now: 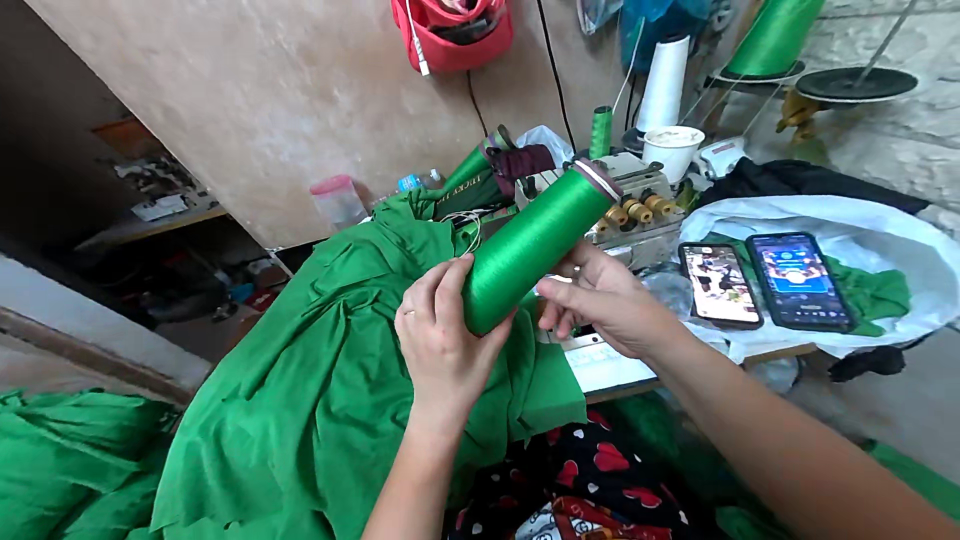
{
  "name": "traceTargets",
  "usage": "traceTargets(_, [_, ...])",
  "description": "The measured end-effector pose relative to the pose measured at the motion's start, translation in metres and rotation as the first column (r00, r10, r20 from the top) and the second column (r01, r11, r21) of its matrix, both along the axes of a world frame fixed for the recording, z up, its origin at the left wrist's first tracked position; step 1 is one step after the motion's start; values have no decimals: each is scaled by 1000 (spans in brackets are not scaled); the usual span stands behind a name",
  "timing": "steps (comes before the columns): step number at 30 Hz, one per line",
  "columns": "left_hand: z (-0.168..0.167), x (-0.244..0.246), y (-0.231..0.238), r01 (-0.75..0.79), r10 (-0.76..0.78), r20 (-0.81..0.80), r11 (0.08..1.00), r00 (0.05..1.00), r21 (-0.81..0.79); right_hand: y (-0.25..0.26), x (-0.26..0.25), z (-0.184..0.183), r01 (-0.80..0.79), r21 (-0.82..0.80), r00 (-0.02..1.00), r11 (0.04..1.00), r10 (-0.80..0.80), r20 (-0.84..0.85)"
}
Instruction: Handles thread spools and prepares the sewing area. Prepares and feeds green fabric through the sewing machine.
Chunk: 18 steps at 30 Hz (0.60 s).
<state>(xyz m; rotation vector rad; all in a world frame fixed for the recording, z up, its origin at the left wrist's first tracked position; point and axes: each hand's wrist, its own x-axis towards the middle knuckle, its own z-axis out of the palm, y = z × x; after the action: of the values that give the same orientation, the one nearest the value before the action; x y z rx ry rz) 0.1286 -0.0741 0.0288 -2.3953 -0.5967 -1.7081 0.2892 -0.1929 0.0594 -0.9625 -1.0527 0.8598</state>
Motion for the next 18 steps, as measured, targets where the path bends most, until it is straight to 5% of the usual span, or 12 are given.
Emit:
traceTargets(7, [3, -6, -7, 79, -78, -58, 997, 995, 12, -13, 1, -6, 35, -66, 975, 997, -20, 220])
traceTargets(15, [-17, -4, 10, 150, -163, -74, 977, 984, -152, -85, 23, -40, -57, 235, 803, 970, -95, 588])
traceTargets(17, [-27, -7, 11, 237, -259, -46, 933, 965, -271, -120, 68, -66, 313, 358, 681, 880, -471, 561])
traceTargets(18, [-32, -9, 10, 266, -290, -30, 910, 957, -318, -136, 100, -80, 576, 405, 469, 710, -693, 547])
